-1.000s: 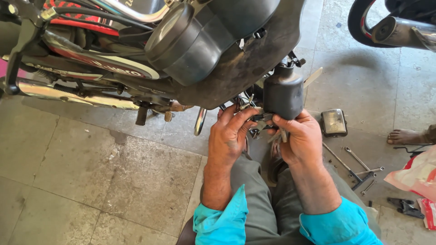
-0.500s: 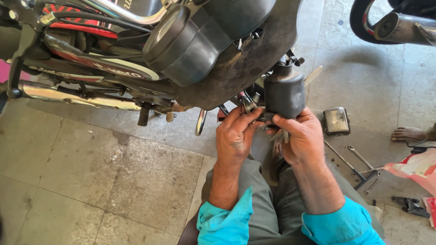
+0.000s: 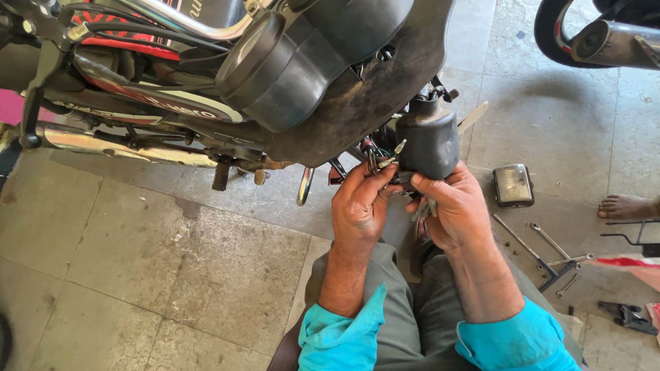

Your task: Repairing or connecting the wiring and electrical components of a motorcycle.

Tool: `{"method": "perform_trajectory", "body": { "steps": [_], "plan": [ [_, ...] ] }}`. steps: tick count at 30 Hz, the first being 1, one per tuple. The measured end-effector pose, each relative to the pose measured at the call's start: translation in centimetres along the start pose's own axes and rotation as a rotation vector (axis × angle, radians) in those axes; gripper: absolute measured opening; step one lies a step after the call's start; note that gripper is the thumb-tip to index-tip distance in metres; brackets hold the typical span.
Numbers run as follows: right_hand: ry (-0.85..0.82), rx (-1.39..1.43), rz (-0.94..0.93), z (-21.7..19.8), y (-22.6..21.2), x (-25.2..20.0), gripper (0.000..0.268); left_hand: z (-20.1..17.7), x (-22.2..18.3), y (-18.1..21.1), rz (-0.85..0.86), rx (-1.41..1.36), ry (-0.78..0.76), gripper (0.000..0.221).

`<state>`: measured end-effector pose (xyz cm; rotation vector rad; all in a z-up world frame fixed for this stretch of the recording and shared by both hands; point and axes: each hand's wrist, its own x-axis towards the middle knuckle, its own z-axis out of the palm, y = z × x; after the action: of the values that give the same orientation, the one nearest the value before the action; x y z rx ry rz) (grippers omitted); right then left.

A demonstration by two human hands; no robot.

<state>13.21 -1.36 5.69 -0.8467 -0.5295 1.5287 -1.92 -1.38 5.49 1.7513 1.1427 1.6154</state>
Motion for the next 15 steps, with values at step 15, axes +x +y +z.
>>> {"method": "perform_trajectory", "body": {
  "steps": [15],
  "plan": [
    [-0.032, -0.076, 0.044, -1.2, -0.4, 0.4, 0.022, -2.0, 0.5, -0.4, -0.027, 0.007, -0.144, 0.041]
  ]
}}
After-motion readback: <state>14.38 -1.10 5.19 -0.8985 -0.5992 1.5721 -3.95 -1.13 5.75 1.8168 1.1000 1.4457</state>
